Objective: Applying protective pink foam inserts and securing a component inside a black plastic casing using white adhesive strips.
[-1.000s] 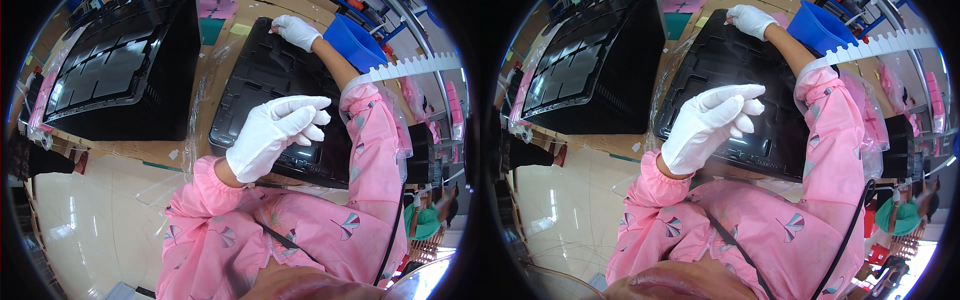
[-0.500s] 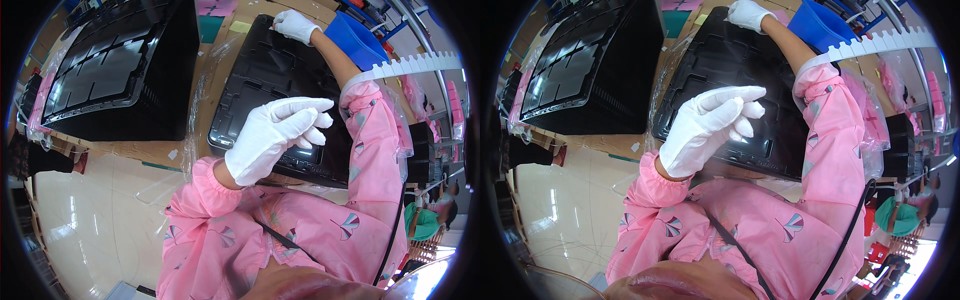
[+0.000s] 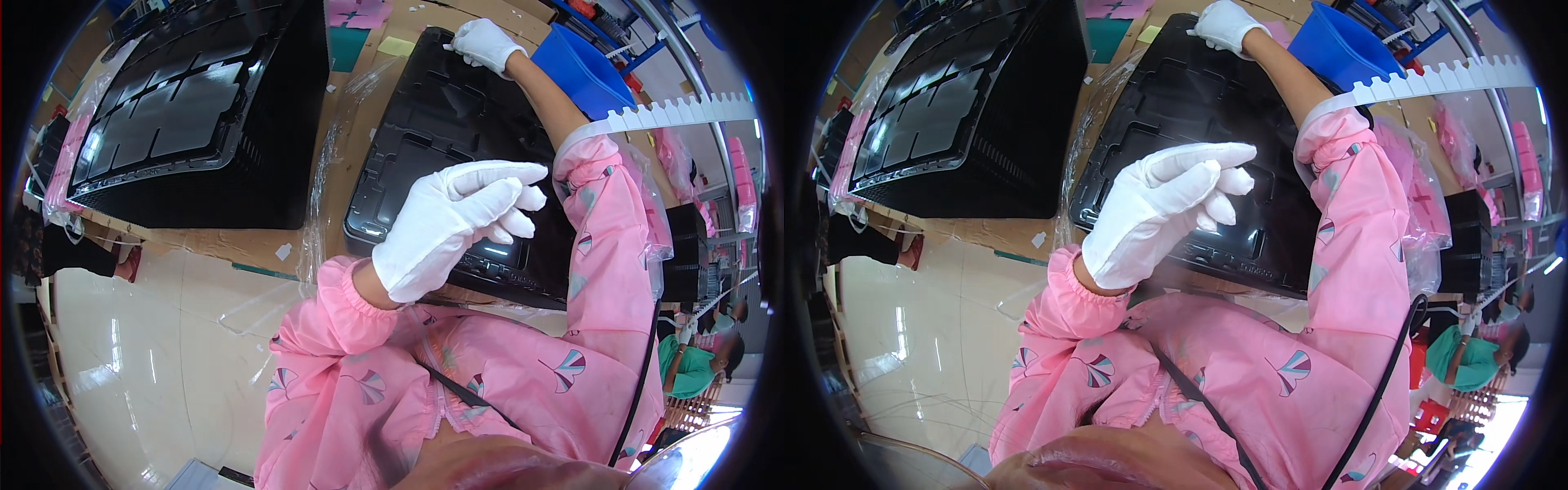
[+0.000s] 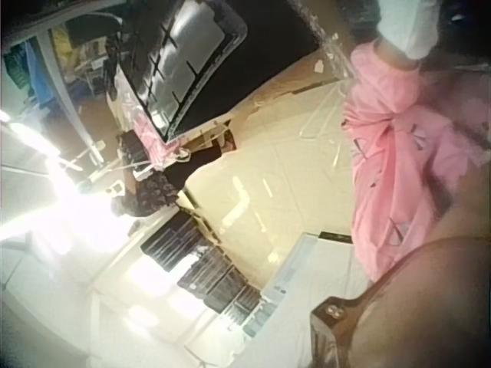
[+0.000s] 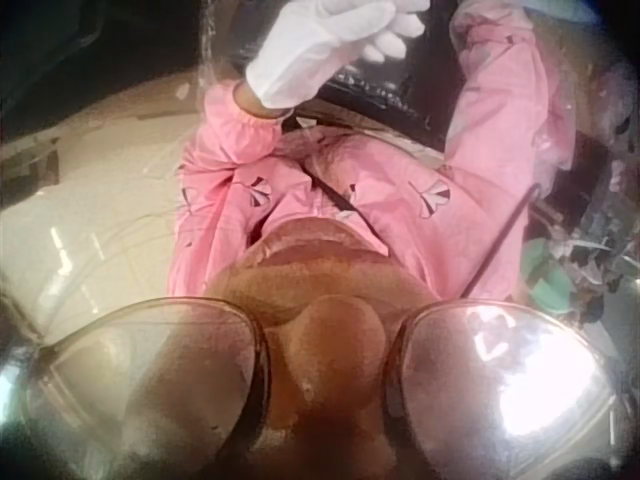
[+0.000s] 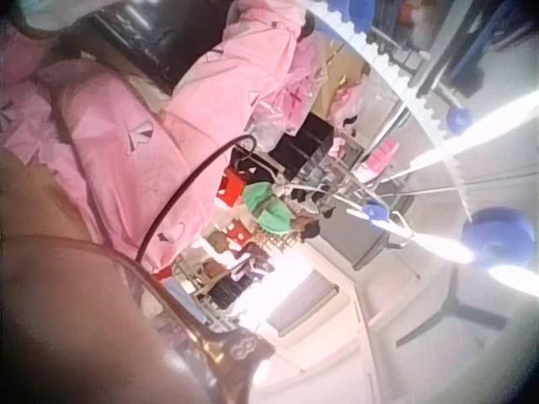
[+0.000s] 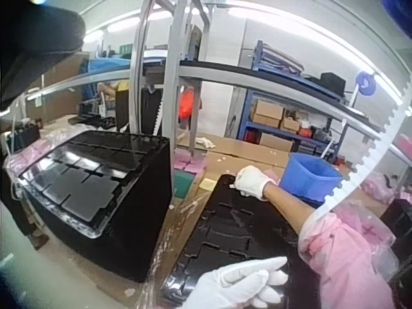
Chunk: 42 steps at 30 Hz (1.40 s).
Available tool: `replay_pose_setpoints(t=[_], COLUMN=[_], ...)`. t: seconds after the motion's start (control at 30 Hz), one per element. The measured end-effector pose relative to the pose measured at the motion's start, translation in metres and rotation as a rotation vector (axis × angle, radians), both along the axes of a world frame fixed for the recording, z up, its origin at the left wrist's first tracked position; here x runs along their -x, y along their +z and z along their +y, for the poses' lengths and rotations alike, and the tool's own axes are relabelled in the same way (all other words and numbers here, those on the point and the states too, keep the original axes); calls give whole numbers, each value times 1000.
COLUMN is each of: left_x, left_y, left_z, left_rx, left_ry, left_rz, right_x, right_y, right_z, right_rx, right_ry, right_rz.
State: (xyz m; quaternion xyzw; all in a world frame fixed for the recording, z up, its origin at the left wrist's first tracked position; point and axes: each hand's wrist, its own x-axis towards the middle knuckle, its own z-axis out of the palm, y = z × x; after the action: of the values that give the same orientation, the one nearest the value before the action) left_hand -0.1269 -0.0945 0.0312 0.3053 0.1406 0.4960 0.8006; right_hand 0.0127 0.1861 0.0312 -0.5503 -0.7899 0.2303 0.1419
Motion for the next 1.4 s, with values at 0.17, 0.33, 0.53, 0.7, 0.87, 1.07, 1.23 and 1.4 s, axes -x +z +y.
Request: replay_pose_setpoints(t=[0.17, 0.33, 0.53, 0.7, 0.87, 1.07, 1.23, 1.4], left_x=[-1, 0, 1, 0, 0, 4, 4, 4], left_y=[0, -1, 0, 3, 4, 2, 2, 2], left_z=[0, 1, -1, 1, 1, 3, 1, 1], left_rx=[1, -3, -5, -3, -4, 1, -12, -12], left_ry=[-1, -12, -3, -2, -10, -25, -31, -12], left_rz=[-2, -8, 13, 13, 1, -19, -16, 7], right_x=[-8, -17, -19, -2, -3, -9, -28, -31], right_y=[-1, -5, 1, 5, -4, -6, -2, 3], right_z=[-5, -24, -32, -16, -1, -38, -61, -66], right_rx=[-150, -620, -485, -245, -300, -585, -644, -217], right_ry=[167, 399, 300, 108, 154, 279, 305, 66], right_rz=[-115, -284, -210, -141, -216, -194, -129, 327])
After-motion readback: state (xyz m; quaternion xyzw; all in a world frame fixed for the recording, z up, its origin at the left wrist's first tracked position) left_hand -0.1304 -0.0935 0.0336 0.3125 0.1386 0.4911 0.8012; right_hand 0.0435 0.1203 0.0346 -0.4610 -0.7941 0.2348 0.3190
